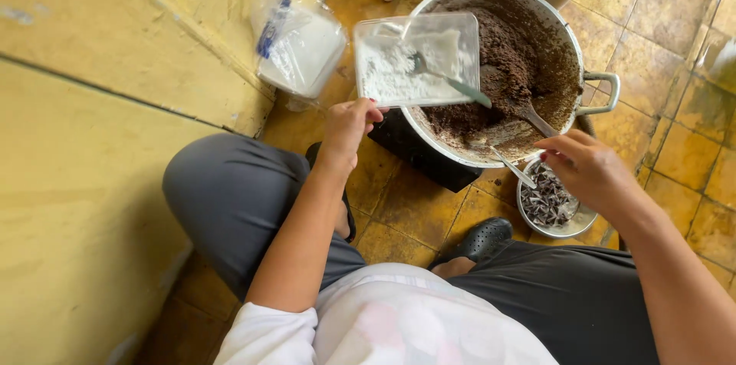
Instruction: Mixing ingredients in a large pot and processing small seeds by hand
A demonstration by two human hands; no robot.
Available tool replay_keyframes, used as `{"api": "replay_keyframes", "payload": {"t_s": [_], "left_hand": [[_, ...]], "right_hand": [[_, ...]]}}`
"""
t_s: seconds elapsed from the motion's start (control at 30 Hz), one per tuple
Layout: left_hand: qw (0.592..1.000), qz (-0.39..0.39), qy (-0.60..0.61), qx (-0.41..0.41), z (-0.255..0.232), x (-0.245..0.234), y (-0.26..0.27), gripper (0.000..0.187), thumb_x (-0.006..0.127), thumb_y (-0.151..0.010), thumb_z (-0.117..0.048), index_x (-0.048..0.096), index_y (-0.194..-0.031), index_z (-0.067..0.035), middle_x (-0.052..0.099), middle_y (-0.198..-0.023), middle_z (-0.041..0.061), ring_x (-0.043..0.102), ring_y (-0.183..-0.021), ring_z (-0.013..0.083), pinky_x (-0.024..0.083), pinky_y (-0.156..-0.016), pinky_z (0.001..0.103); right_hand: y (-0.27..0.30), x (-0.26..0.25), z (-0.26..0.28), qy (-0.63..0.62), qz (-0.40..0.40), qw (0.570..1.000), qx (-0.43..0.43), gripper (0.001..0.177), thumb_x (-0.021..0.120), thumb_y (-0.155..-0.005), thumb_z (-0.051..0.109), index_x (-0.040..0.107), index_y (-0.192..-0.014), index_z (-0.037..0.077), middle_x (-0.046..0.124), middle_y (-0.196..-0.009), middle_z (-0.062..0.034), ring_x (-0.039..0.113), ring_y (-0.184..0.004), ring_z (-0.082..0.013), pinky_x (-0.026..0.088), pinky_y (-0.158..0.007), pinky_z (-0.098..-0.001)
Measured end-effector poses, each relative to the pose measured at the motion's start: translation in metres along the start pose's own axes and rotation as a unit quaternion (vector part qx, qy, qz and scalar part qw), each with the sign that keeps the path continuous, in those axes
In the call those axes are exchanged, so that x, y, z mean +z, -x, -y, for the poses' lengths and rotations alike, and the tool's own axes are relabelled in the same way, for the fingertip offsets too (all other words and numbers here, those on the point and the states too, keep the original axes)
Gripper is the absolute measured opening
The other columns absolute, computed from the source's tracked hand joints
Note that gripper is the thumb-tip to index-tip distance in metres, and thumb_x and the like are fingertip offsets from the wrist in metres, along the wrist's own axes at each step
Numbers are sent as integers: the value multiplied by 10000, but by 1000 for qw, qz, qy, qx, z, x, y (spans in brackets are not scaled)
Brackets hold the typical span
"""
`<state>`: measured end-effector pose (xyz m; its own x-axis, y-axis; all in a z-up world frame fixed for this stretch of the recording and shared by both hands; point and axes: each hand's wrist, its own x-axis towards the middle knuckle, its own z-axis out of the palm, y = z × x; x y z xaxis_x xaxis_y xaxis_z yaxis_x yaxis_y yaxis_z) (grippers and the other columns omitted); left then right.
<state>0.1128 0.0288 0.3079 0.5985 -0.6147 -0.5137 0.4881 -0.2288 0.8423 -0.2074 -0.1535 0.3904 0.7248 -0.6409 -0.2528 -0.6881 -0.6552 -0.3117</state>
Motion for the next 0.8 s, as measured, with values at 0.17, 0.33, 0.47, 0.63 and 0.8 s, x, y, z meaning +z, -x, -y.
{"api": "replay_keyframes", "payload": {"t_s": [0.17, 0.33, 0.47, 0.63, 0.8], "left_hand": [[996, 2, -73, 43, -27, -9, 28, 297, 577, -890, -210, 740, -725, -25, 488, -553, -6, 375, -504, 105, 322, -541, 242], [995, 15, -34, 90, -41, -23, 37, 312, 603, -933, -198, 723, -676, -69, 393, -458, -65, 260, -393, 63, 234, -434, 209], [991, -10, -71, 110, -23, -22, 33, 292, 596, -916, -196, 735, -692, -71, 493, -468, -46, 300, -369, 52, 237, -376, 206], [989, -49, -103, 95, 23, -5, 33, 326, 565, -711, -404, 787, -637, -177, 724, -690, 76, 657, -711, 215, 465, -621, 309], [993, -20, -100, 62, 47, 13, 35, 332, 563, -742, -381, 786, -654, -152, 663, -619, 103, 586, -605, 200, 434, -549, 302]], "right_hand": [[5, -6, -18, 38, -131, 991, -13, 263, 704, -963, 52, 759, -1219, 76, 717, -1214, -124, 679, -813, -269, 546, -660, -356], [-1, -4, 23, 63, -136, 988, -20, 215, 700, -1003, 87, 766, -1207, 80, 702, -1133, -136, 662, -848, -269, 543, -692, -363], [-10, -7, 86, -37, -231, 965, -117, 224, 656, -1016, -62, 693, -1231, -14, 654, -1164, -163, 647, -971, -266, 563, -803, -330], [-45, 16, 104, 50, -244, 960, -124, 212, 702, -1035, 178, 724, -1232, 100, 596, -1093, -111, 604, -1029, -289, 587, -790, -445], [-41, 12, 126, -19, 8, 998, 67, 431, 716, -960, 256, 547, -1253, -10, 686, -911, -193, 704, -698, -290, 540, -711, -465]]}}
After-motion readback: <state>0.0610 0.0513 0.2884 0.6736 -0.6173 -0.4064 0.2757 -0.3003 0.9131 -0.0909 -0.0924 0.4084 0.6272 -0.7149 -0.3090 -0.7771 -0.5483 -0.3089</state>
